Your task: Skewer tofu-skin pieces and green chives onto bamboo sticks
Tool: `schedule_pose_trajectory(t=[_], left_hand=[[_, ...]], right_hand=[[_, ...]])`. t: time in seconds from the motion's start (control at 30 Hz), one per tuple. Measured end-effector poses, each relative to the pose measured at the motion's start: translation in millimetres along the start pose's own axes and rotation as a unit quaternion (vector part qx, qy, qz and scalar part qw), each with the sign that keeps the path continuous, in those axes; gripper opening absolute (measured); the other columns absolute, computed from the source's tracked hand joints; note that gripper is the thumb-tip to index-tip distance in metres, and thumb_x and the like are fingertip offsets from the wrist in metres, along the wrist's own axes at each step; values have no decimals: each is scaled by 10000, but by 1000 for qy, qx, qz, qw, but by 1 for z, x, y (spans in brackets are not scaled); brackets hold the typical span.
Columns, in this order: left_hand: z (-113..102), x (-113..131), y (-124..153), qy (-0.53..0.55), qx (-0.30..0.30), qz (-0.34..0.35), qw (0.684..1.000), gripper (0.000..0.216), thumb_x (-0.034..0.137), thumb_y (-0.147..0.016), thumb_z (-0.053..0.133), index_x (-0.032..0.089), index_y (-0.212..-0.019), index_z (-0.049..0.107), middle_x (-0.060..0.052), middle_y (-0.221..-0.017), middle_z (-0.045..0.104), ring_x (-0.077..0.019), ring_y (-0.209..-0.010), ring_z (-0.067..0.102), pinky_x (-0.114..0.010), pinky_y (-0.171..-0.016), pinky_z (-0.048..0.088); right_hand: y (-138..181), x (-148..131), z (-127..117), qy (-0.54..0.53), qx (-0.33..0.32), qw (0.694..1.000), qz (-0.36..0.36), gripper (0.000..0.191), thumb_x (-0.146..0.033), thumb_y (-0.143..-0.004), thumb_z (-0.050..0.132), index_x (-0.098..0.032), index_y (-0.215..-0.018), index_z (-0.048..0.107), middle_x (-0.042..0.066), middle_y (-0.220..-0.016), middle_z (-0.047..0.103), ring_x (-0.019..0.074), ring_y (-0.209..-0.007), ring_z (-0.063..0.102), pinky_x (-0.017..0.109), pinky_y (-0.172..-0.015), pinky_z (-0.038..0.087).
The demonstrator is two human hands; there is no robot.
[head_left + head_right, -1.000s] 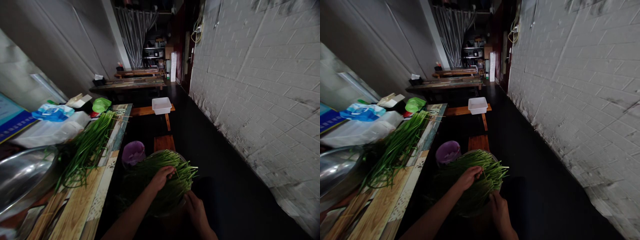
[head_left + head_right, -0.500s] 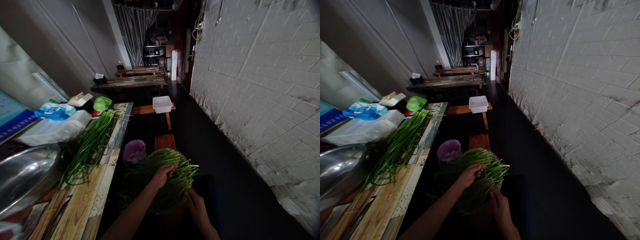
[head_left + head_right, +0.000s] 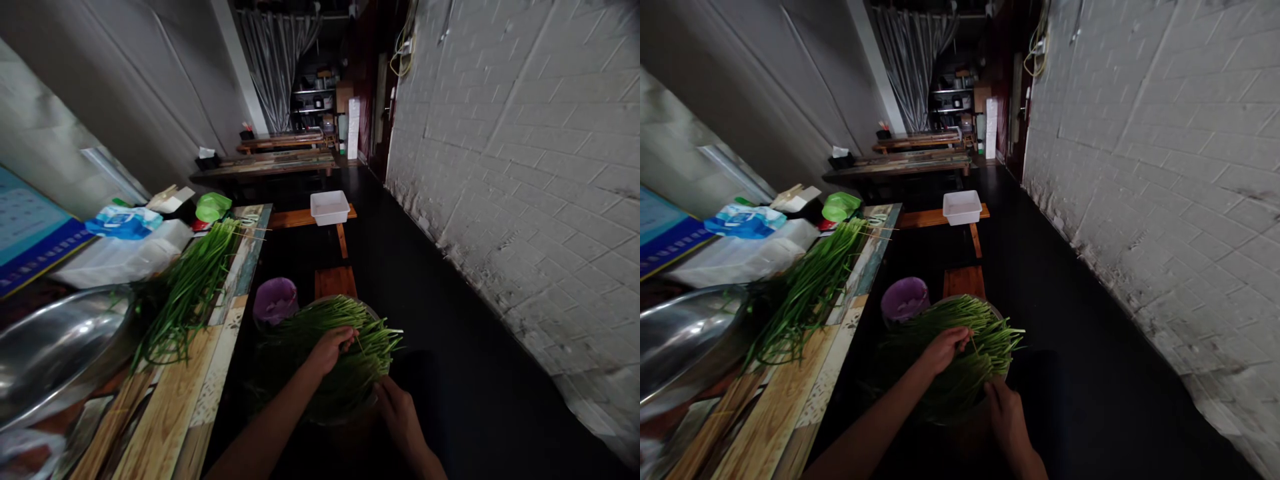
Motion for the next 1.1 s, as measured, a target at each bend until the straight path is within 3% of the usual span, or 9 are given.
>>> schedule_pose_trajectory(t=[0.27, 0.43, 0.5, 0.6, 0.73, 1.0, 1.1], left_hand=[[-4, -3, 4, -105, -28, 28, 994, 289, 406, -719, 646, 151, -828, 727, -30, -712, 614, -132, -678, 473, -258, -663, 334], [-4, -33, 5, -235, -102, 51, 965, 255, 410, -706, 662, 172, -759, 737, -51, -855, 647, -189, -837, 545, -298, -815, 370], [-7, -47, 1, -274, -112, 65, 953, 235, 379, -745, 625, 188, -822, 737, -61, -926, 655, -200, -895, 560, -298, -846, 377], [-18, -59, -16, -397, -37, 91, 913, 199, 268, -801, 552, 206, -901, 712, -57, -941, 665, -189, -913, 571, -277, -839, 394], [-38, -60, -45, -514, 74, 98, 849, 184, 134, -801, 502, 185, -781, 678, -59, -848, 634, -196, -891, 544, -297, -840, 373], [-39, -54, -79, -574, 78, 123, 806, 135, 100, -733, 606, 195, -807, 667, -72, -932, 576, -252, -1035, 462, -386, -946, 279], [-36, -45, -83, -547, 72, 140, 822, 83, 115, -737, 601, 181, -763, 643, -79, -983, 564, -251, -1069, 447, -389, -952, 289]], right_hand=[[5, -2, 3, -9, 5, 1000, 16, 330, -407, -902, 395, -178, -707, 532, -10, -599, 554, 106, -536, 502, 171, -506, 391], [8, 11, 9, -33, 19, 999, 30, 348, -431, -896, 401, -174, -712, 548, -1, -599, 556, 111, -536, 509, 176, -492, 390], [10, 25, 12, -41, 18, 998, 50, 359, -446, -900, 390, -175, -728, 551, -4, -596, 549, 112, -535, 505, 179, -488, 390], [14, 48, 13, -38, 23, 995, 88, 381, -480, -898, 377, -176, -736, 543, -13, -583, 530, 110, -523, 487, 185, -492, 395], [19, 63, 10, -20, 39, 994, 96, 405, -499, -892, 385, -169, -724, 549, -19, -566, 521, 100, -504, 455, 186, -480, 381], [20, 57, 10, -20, 24, 995, 98, 427, -504, -903, 346, -161, -776, 566, -7, -596, 550, 100, -510, 468, 187, -487, 381], [18, 57, 7, -11, 27, 996, 89, 398, -469, -908, 351, -166, -744, 549, -14, -578, 532, 96, -500, 454, 186, -475, 365]])
Point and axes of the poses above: each hand's wrist, its own y-axis away from the middle knuckle, its own z-axis out of the palm, x = y × z, the point moved 3 cm from there along -y, towards the middle knuckle
